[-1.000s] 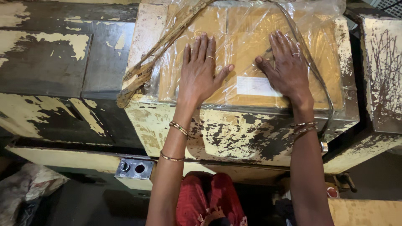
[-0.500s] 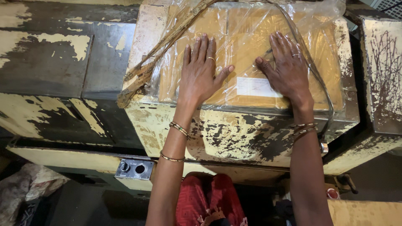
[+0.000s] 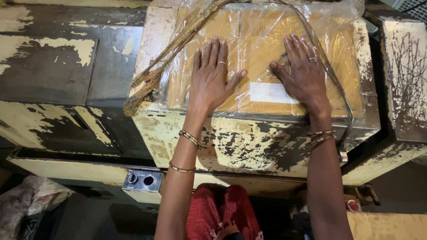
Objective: The person repeatedly places a plastic-wrapped cardboard bundle into a large industrial stapling machine, presses a red button to activate the stapler, and removes the bundle. The cycle is performed multiple times in a workshop setting.
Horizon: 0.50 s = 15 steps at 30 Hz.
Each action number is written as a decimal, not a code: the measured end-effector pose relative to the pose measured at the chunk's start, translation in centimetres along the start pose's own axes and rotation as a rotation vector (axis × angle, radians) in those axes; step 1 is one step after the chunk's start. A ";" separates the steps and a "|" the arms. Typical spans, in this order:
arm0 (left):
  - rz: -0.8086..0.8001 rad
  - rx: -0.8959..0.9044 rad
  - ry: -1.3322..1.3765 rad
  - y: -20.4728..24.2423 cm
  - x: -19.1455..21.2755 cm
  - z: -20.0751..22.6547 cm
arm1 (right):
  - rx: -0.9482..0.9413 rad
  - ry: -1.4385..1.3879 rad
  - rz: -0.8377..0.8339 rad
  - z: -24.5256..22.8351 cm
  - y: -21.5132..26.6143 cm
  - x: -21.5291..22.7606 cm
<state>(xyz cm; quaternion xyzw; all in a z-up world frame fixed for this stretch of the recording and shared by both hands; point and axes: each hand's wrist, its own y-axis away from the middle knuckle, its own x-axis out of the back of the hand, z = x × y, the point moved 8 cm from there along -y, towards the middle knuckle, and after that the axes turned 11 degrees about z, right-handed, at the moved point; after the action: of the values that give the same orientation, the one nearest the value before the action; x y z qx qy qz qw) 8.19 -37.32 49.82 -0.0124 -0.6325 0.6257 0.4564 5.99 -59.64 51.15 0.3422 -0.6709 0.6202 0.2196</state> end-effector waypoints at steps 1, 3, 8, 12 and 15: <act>-0.002 0.001 0.001 0.0 0.0 0.0 | -0.006 0.002 -0.003 0.0 0.0 0.0; -0.005 0.002 0.002 0.0 -0.1 0.0 | -0.017 0.005 -0.010 0.1 0.0 -0.1; -0.012 0.008 0.002 0.0 0.0 0.0 | 0.000 0.002 -0.007 -0.1 0.0 0.0; -0.010 0.006 0.000 0.0 0.1 0.0 | -0.006 0.008 -0.011 0.0 0.1 0.0; -0.005 0.004 0.003 0.0 0.2 0.1 | -0.004 0.008 -0.007 0.0 0.0 -0.1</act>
<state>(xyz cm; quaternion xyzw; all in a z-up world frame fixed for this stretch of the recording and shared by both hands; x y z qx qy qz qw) 8.02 -37.26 49.92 -0.0109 -0.6307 0.6259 0.4587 6.02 -59.64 51.09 0.3415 -0.6701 0.6194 0.2252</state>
